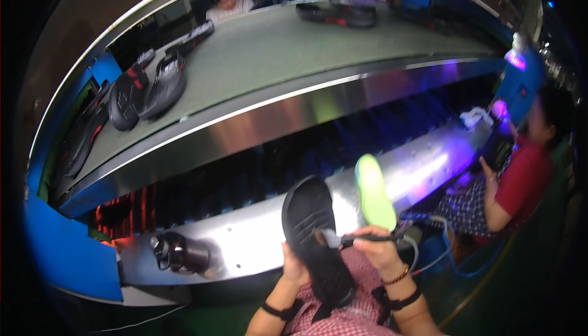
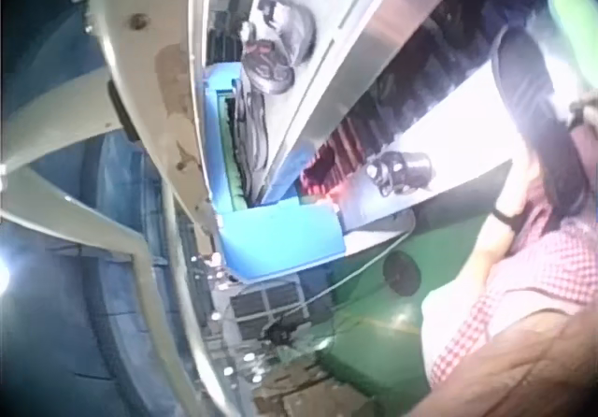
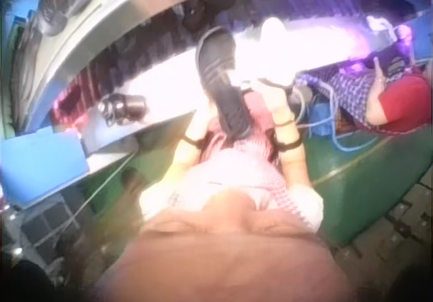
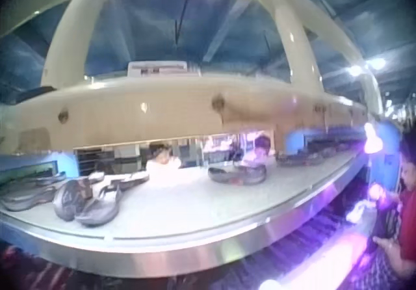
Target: The recorder picks up shoe soles from a conveyor and applies adhesive using a brush.
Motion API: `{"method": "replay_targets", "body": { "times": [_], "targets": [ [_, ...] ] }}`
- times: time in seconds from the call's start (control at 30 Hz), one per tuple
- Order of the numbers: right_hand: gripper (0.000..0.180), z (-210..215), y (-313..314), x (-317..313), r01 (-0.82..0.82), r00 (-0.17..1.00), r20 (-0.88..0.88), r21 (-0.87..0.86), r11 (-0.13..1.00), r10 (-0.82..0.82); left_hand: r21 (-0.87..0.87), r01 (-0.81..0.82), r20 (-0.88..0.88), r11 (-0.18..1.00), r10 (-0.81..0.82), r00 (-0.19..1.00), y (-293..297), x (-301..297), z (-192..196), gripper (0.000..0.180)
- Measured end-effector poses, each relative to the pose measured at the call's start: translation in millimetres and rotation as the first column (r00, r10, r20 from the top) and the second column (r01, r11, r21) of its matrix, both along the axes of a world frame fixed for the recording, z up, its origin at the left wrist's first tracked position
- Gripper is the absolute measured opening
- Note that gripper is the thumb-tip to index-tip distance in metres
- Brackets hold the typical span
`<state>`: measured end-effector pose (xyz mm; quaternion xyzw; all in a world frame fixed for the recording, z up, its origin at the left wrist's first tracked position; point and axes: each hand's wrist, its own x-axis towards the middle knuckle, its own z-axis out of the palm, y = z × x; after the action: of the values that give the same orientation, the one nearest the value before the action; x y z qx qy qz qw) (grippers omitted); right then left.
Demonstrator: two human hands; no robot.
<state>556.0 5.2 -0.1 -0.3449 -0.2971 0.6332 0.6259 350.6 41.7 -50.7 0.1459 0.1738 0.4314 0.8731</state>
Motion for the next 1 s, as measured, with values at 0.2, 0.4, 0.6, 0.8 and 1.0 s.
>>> {"method": "replay_targets", "body": {
  "times": [0.2, 0.4, 0.6, 0.8, 1.0],
  "targets": [
    [0.02, -0.5, 18.1, -10.4, 0.017, 0.999, 0.034, -0.023, 1.0, -0.016, 0.042, 0.104, 0.014, 0.994, -0.105, 0.994, -2.5, 4.1, 8.8, 0.096],
    [0.02, -1.3, 32.7, -9.7, 0.061, 0.998, 0.029, -0.067, 0.996, -0.059, 0.087, 0.136, 0.063, 0.987, -0.142, 0.988, -5.4, 6.6, 13.9, 0.107],
    [0.023, -2.3, 46.3, -9.2, 0.06, 0.992, 0.117, -0.052, 0.997, -0.053, 0.011, 0.073, 0.051, 0.997, -0.073, 0.996, -6.4, 10.9, 17.5, 0.113],
    [0.025, -8.7, 59.0, -12.0, 0.046, 0.997, 0.066, -0.069, 0.997, -0.042, 0.012, 0.045, -0.002, 0.999, -0.045, 0.999, -3.1, 13.4, 16.5, 0.111],
    [0.022, 3.6, 66.0, -18.7, 0.084, 0.981, 0.179, -0.022, 0.996, -0.078, 0.066, 0.031, 0.0, 0.997, -0.031, 1.0, -0.8, 11.7, 11.9, 0.1]
  ]
}}
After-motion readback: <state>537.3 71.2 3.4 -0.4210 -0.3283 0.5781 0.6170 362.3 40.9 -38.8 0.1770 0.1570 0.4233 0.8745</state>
